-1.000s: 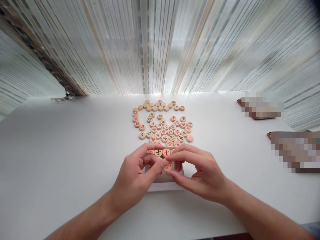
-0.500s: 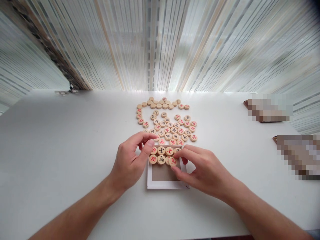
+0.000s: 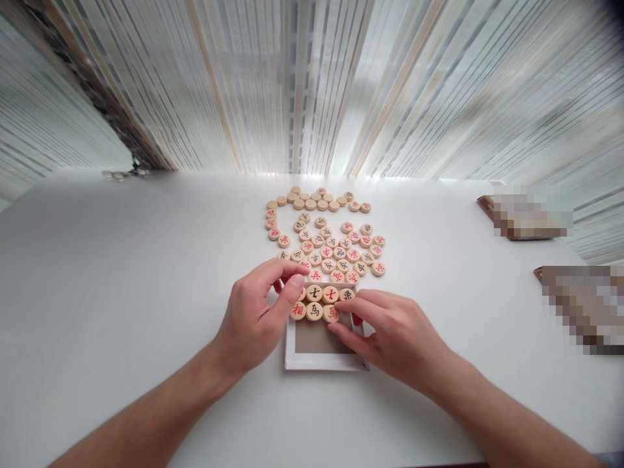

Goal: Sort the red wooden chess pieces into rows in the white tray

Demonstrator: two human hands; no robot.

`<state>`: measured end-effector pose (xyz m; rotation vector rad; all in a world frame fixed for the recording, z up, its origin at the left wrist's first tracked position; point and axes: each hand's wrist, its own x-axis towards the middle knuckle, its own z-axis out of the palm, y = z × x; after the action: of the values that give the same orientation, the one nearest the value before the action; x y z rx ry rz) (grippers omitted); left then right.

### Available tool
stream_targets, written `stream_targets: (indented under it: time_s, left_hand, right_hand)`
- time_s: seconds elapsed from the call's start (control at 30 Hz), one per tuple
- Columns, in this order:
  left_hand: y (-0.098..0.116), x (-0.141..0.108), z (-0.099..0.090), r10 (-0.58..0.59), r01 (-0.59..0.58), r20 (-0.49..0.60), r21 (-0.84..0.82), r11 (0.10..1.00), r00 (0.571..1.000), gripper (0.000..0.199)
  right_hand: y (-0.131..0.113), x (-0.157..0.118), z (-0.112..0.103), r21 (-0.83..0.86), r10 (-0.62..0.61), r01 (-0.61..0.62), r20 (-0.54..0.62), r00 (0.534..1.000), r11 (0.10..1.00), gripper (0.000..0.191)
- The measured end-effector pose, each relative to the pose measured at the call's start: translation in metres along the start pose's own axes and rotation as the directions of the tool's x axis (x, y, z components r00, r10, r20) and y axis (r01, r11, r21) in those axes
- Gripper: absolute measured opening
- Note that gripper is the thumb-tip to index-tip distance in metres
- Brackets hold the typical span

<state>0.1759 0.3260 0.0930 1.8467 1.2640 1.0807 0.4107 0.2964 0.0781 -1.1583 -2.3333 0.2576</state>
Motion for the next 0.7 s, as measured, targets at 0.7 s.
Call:
stream_targets:
  time_s: [0.7]
  left_hand:
    - [-0.0006, 0.0, -0.0017, -0.003, 0.003, 0.006, 0.003, 1.0, 1.0, 0.022]
  right_hand:
    - [0.0003, 0.0006, 0.002, 0.022, 0.0, 0.001, -0.054, 0.999, 1.0, 0.019]
